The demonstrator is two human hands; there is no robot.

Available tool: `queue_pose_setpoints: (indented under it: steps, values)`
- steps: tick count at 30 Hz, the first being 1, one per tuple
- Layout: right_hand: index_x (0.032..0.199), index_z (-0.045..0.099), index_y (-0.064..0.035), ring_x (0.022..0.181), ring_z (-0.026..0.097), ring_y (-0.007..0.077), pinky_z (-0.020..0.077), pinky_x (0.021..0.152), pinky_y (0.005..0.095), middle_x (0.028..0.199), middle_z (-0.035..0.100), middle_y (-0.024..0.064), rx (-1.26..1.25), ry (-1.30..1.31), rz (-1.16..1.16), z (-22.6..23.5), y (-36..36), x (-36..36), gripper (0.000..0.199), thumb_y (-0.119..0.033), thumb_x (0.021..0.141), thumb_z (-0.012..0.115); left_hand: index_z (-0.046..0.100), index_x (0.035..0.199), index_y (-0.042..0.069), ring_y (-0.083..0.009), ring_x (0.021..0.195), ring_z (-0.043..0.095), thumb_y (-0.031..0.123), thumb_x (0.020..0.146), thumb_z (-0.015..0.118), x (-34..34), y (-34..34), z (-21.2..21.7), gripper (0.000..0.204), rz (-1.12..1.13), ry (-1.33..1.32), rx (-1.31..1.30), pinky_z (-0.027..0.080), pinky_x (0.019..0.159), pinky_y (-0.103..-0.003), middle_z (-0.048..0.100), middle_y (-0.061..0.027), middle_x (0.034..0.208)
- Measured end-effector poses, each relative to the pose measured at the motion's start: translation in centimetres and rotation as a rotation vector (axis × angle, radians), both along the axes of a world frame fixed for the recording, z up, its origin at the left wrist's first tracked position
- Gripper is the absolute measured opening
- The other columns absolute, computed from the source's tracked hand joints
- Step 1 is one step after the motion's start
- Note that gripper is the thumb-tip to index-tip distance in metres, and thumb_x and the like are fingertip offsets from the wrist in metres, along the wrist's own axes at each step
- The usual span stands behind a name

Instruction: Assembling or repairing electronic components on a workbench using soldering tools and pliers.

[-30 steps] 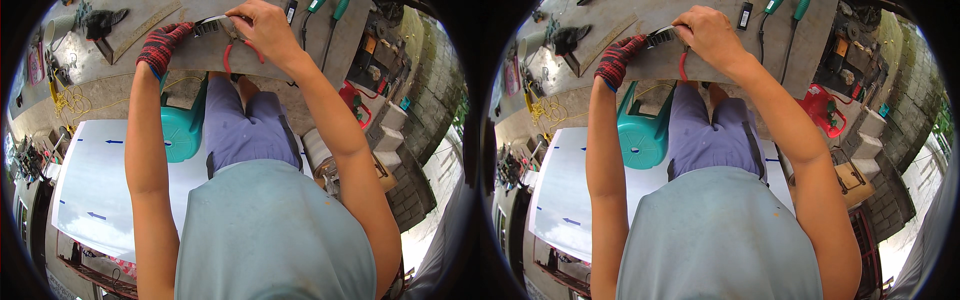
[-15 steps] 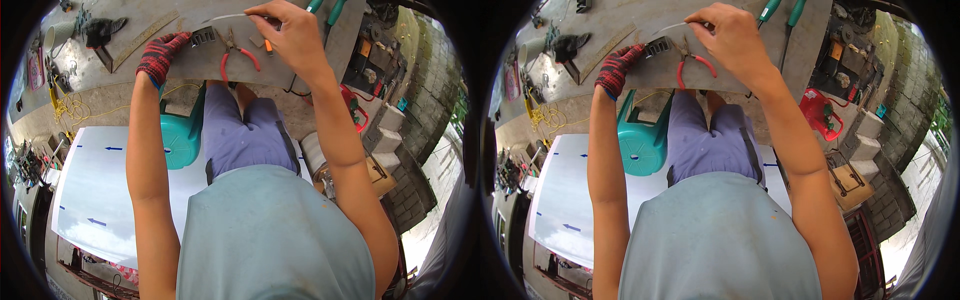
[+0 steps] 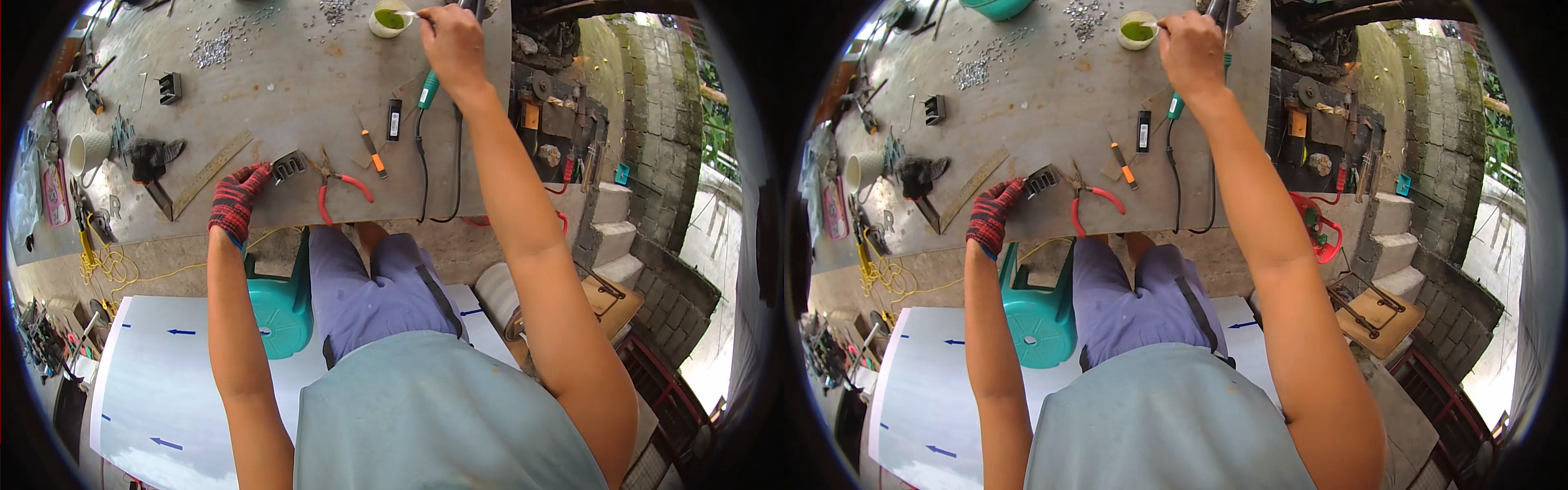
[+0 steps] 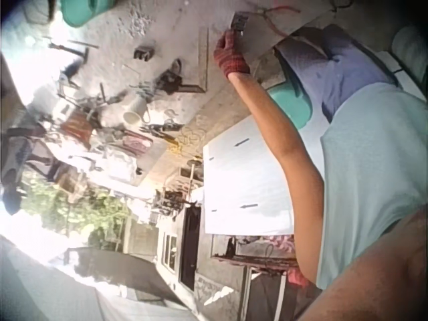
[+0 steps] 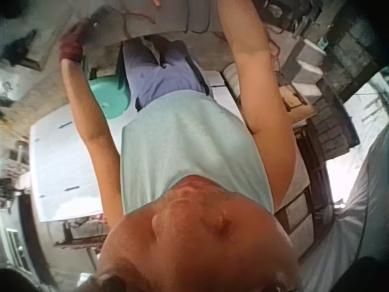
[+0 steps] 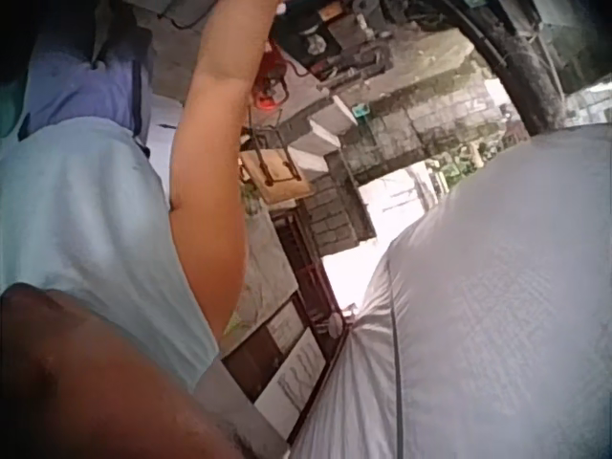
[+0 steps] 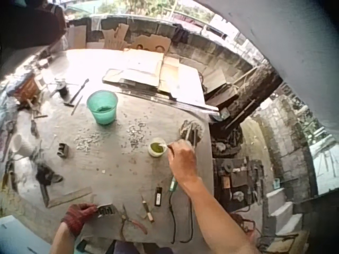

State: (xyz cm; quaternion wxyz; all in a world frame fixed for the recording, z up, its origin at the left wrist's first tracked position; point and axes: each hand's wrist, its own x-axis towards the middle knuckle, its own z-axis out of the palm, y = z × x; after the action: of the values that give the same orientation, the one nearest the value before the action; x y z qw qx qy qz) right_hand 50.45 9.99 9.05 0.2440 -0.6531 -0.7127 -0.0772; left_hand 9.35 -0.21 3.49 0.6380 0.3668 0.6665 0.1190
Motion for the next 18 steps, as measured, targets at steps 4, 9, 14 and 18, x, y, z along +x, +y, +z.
queue_pose_setpoints:
  steps: [4, 9, 14, 18]
  values:
    - [0.102, 0.077, -0.0066, 0.091, 0.065, 0.0319, 0.0513, 0.085, 0.0439, 0.09, 0.071, 0.0117, 0.005, 0.059, -0.013, -0.7, -1.1, -2.1, 0.019, -0.021, 0.09, 0.072, 0.076, 0.119, 0.003, -0.0108, 0.093, 0.062, 0.03, 0.094, 0.077, -0.2, 0.0, 0.4, 0.037, -0.005, 0.012, 0.001, 0.049, 0.089, -0.029, 0.074, -0.0002, 0.102]
    - [0.107, 0.074, -0.004, 0.098, 0.065, 0.032, 0.0503, 0.086, 0.0433, 0.093, 0.072, 0.0116, -0.089, 0.433, -0.222, 2.3, -4.7, -2.0, 0.023, -0.023, 0.095, 0.071, 0.075, 0.119, 0.003, -0.0115, 0.095, 0.063, 0.03, 0.093, 0.077, -0.4, -0.2, 0.0, 0.037, 0.016, 0.025, -0.019, 0.049, 0.09, -0.029, 0.075, -0.0016, 0.103]
    - [0.12, 0.067, 0.0002, 0.099, 0.067, 0.0348, 0.0518, 0.087, 0.0464, 0.102, 0.07, 0.0151, -0.285, 0.422, -0.45, -1.3, -9.0, -0.9, 0.037, -0.024, 0.093, 0.074, 0.077, 0.118, 0.004, -0.0131, 0.096, 0.065, 0.037, 0.09, 0.078, -0.2, -0.1, 0.0, 0.043, -0.001, 0.002, 0.015, 0.049, 0.093, -0.031, 0.076, -0.0047, 0.102]
    - [0.127, 0.053, 0.0018, 0.103, 0.068, 0.0397, 0.0527, 0.089, 0.0493, 0.113, 0.067, 0.0199, -0.374, 0.289, -0.501, -2.9, -8.4, -2.8, 0.055, -0.029, 0.089, 0.078, 0.076, 0.119, 0.004, -0.0118, 0.096, 0.064, 0.032, 0.092, 0.078, 0.1, 0.0, -0.1, 0.039, -0.002, 0.028, -0.004, 0.049, 0.091, -0.028, 0.075, -0.0025, 0.106]
